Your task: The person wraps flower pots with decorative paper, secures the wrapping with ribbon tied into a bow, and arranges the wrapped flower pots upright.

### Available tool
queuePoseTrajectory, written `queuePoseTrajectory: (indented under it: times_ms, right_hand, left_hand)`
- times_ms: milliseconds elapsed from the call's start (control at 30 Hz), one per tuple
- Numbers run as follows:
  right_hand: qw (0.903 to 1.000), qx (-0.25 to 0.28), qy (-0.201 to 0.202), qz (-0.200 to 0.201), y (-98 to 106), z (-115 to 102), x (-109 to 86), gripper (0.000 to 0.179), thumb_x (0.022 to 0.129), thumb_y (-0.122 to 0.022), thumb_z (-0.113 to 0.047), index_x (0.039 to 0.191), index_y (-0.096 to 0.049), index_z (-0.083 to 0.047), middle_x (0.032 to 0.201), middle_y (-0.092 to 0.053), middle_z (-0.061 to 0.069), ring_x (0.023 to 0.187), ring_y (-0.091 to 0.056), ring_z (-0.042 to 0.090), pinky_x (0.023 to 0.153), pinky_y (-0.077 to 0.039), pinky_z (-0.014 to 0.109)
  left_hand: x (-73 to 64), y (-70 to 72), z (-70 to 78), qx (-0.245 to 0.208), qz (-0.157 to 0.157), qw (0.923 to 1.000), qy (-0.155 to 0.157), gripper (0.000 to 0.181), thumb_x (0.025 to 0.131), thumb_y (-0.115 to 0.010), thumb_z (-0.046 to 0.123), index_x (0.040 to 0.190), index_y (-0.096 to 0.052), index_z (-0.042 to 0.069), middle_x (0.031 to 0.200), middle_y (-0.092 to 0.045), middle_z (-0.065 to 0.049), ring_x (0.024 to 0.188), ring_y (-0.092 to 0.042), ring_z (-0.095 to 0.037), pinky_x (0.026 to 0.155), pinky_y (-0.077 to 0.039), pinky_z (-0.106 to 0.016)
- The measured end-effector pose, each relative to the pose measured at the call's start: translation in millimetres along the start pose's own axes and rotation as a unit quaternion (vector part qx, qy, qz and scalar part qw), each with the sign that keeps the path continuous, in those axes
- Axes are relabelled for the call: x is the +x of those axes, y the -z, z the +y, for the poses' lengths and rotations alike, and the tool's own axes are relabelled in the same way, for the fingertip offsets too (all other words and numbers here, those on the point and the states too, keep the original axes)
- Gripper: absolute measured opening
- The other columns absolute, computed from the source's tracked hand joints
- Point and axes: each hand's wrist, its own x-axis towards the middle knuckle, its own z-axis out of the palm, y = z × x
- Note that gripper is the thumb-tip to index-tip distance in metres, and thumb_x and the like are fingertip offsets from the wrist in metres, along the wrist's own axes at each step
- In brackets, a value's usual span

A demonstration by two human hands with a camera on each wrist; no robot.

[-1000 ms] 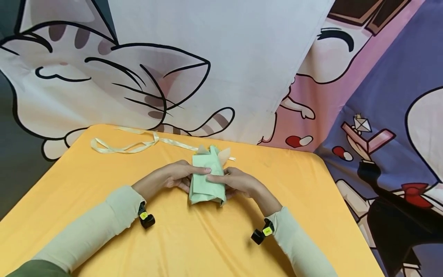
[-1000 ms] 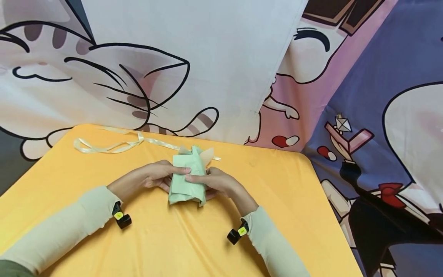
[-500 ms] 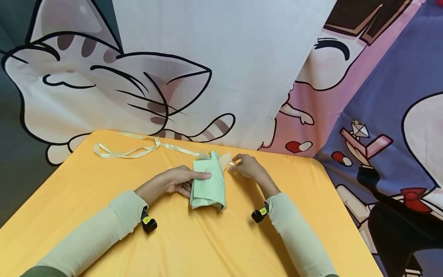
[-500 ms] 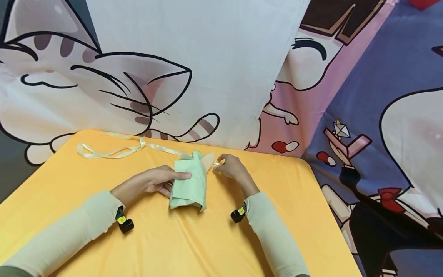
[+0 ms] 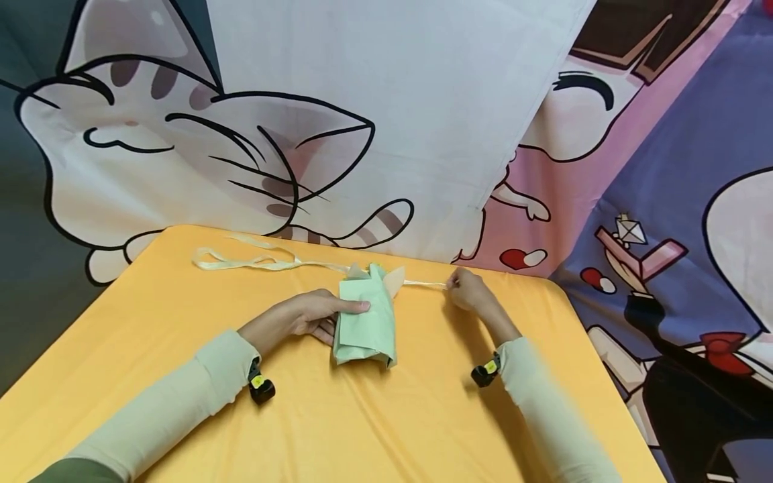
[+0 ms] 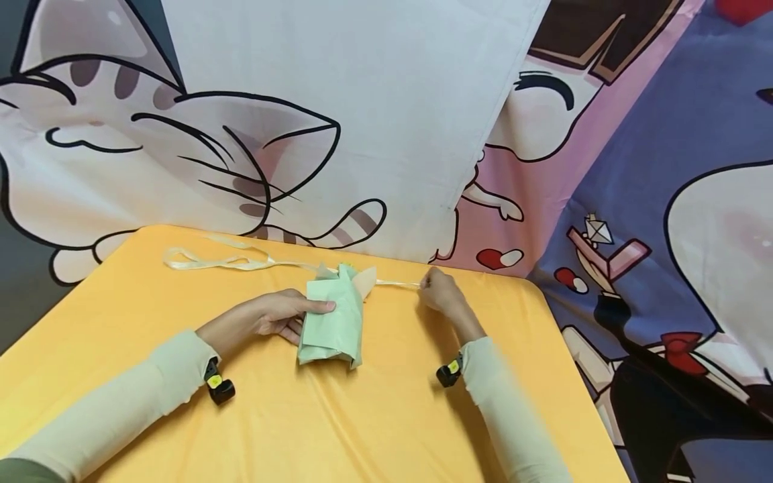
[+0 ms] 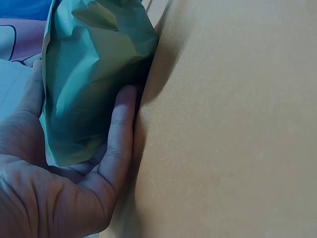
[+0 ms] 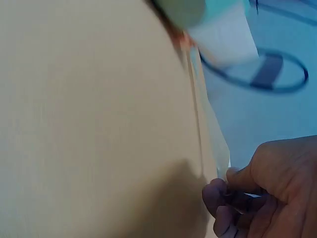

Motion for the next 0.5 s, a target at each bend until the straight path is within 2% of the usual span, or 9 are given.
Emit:
queuePoseTrajectory:
  times_ms: [67,100,200,267,333,400,500]
  right_hand:
    - [0.9998,-0.002,-0.02,0.003,13.8,16.3,-5.8,0.013,0.106,-0.064,-0.021,0.11,-0.068,-0.009,0.1,-0.071,0.008,0.087,-0.062,0.023,0.075,-0.053,0.039]
    - [0.9993,-0.009,-0.034,0.006,12.8,36.7,2.3,0.014,0.106,-0.065,-0.022,0.109,-0.069,-0.009,0.098,-0.071,0.008,0.085,-0.061,0.022,0.073,-0.053,0.039]
    - [0.9975,-0.011,-0.07,0.0,27.7,61.1,-0.3,0.016,0.106,-0.067,-0.022,0.106,-0.073,-0.008,0.095,-0.071,0.009,0.083,-0.061,0.025,0.073,-0.053,0.041]
    - [0.9963,-0.012,-0.084,0.006,41.0,62.9,-12.3,0.014,0.105,-0.067,-0.02,0.097,-0.075,-0.011,0.087,-0.068,0.006,0.078,-0.059,0.023,0.07,-0.05,0.039]
    - [0.9947,0.003,-0.103,0.008,57.6,54.2,-28.3,0.02,0.102,-0.064,-0.015,0.083,-0.07,-0.011,0.076,-0.062,0.004,0.071,-0.055,0.023,0.066,-0.046,0.038]
    - [0.9926,0.01,-0.119,0.023,70.0,46.8,-42.3,0.029,0.098,-0.058,-0.01,0.069,-0.06,-0.013,0.064,-0.051,0.001,0.062,-0.048,0.02,0.059,-0.04,0.035]
    - [0.9872,0.02,-0.152,0.043,80.5,40.7,-55.3,0.038,0.095,-0.052,-0.007,0.059,-0.044,-0.019,0.056,-0.037,-0.005,0.055,-0.038,0.015,0.055,-0.033,0.03]
  left_hand:
    - [-0.8,0.8,0.4,0.0,0.0,1.0,0.001,0.057,0.1,-0.082,0.058,0.116,-0.079,0.003,0.097,-0.083,-0.008,0.079,-0.081,-0.02,0.075,-0.07,-0.034]
    - [-1.3,1.1,0.6,0.0,0.0,1.0,0.001,0.057,0.1,-0.082,0.058,0.117,-0.079,0.003,0.098,-0.083,-0.009,0.08,-0.081,-0.02,0.075,-0.07,-0.034]
    - [-2.4,1.8,1.0,-0.003,0.0,1.0,0.001,0.057,0.1,-0.082,0.057,0.119,-0.078,0.003,0.101,-0.083,-0.01,0.083,-0.082,-0.021,0.077,-0.07,-0.036]
    - [-2.8,1.9,1.2,-0.004,-0.001,1.0,0.001,0.057,0.1,-0.082,0.057,0.12,-0.078,0.003,0.102,-0.083,-0.01,0.084,-0.082,-0.022,0.078,-0.07,-0.036]
    - [-3.1,1.7,1.3,-0.004,-0.002,1.0,0.001,0.058,0.1,-0.082,0.057,0.121,-0.078,0.003,0.102,-0.084,-0.01,0.085,-0.083,-0.022,0.078,-0.07,-0.036]
    - [-3.2,1.5,1.2,-0.004,-0.004,1.0,-0.001,0.057,0.101,-0.082,0.057,0.121,-0.079,0.003,0.102,-0.084,-0.01,0.085,-0.083,-0.022,0.078,-0.07,-0.036]
    - [-3.2,1.3,1.0,-0.005,-0.005,1.0,-0.002,0.057,0.101,-0.082,0.057,0.122,-0.079,0.003,0.103,-0.085,-0.011,0.085,-0.084,-0.023,0.079,-0.071,-0.037]
